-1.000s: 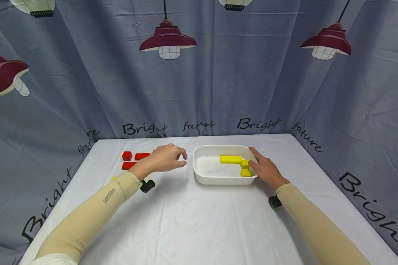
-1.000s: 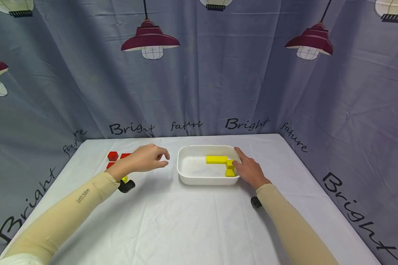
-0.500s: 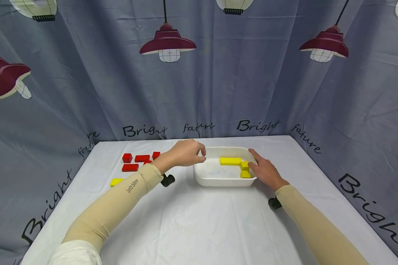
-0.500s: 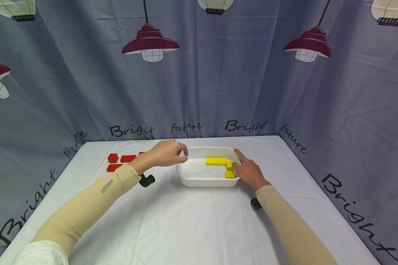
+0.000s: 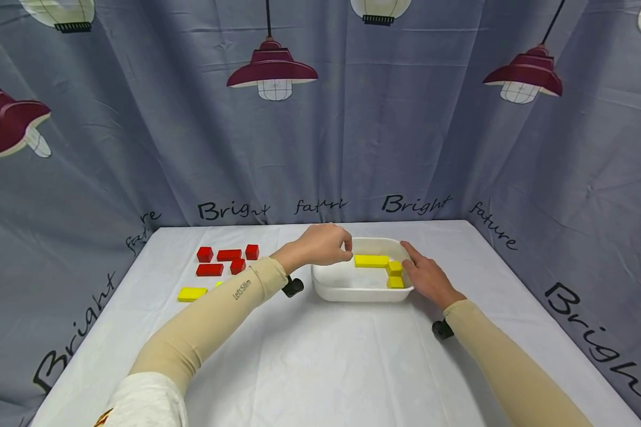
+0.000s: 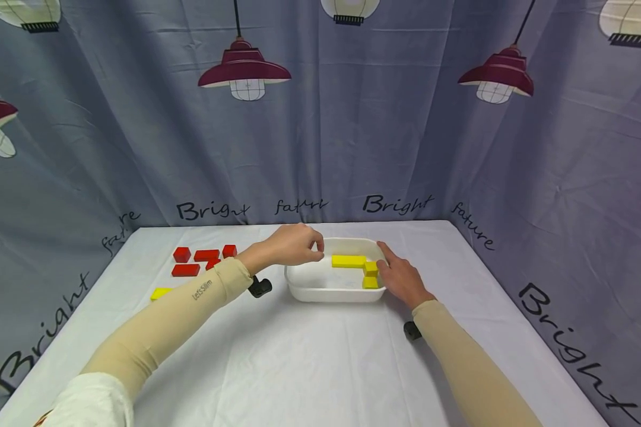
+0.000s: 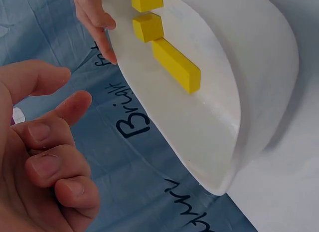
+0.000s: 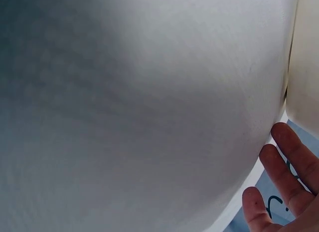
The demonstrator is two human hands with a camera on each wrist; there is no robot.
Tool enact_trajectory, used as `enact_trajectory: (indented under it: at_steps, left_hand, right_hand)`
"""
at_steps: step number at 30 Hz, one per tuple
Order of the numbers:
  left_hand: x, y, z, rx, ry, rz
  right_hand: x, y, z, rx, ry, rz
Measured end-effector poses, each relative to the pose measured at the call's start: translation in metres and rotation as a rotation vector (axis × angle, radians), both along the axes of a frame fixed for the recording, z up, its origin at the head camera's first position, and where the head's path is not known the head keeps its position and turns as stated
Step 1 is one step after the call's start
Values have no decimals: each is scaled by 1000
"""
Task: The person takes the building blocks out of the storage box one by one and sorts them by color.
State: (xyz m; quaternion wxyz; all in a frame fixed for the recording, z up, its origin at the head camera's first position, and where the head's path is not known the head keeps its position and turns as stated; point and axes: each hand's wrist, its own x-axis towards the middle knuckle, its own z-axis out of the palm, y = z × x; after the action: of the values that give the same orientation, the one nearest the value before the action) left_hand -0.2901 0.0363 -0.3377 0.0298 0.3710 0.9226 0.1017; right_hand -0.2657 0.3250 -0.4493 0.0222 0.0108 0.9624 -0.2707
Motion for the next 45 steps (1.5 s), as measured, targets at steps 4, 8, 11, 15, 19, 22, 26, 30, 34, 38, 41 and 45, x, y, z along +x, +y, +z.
enact_trajectory:
  at_steps: [4, 8, 11, 15, 19, 22, 26, 30, 34, 38, 41, 45]
  left_hand:
    - [0, 12, -1, -19, 8, -20]
    - [-1, 24, -3, -40, 11, -32]
    - [-1, 33, -4, -51, -2, -42]
    - [0, 43, -6, -68, -15, -53]
    - [-2, 52, -10, -71, -8, -60]
    - [-6, 59, -14, -72, 1, -68]
    - [-9, 69, -18, -90, -2, -89]
    - [-9, 79, -20, -114, -22, -116]
    - [-11, 88, -22, -134, -45, -139]
    - [-14, 94, -26, -162, -62, -158]
    - [-17, 97, -28, -181, -89, -168]
    - [-17, 101, -30, -199, -144, -175]
  right_hand:
    - [1, 2, -1, -3, 6, 4]
    - [2, 3, -2, -9, 11, 5]
    - [2, 4, -3, -18, 12, 1]
    - [3, 3, -5, -18, 10, -4]
    - [4, 3, -5, -9, 0, -7]
    - [4, 4, -5, -3, -9, -6]
    - [4, 5, -4, -4, -4, 0]
    - [4, 4, -4, -9, 11, 7]
    - [4, 4, -4, -6, 25, 15]
    - [5, 3, -4, 2, 35, 20]
    - [4, 3, -2, 5, 41, 23]
    - [2, 1, -1, 5, 36, 23]
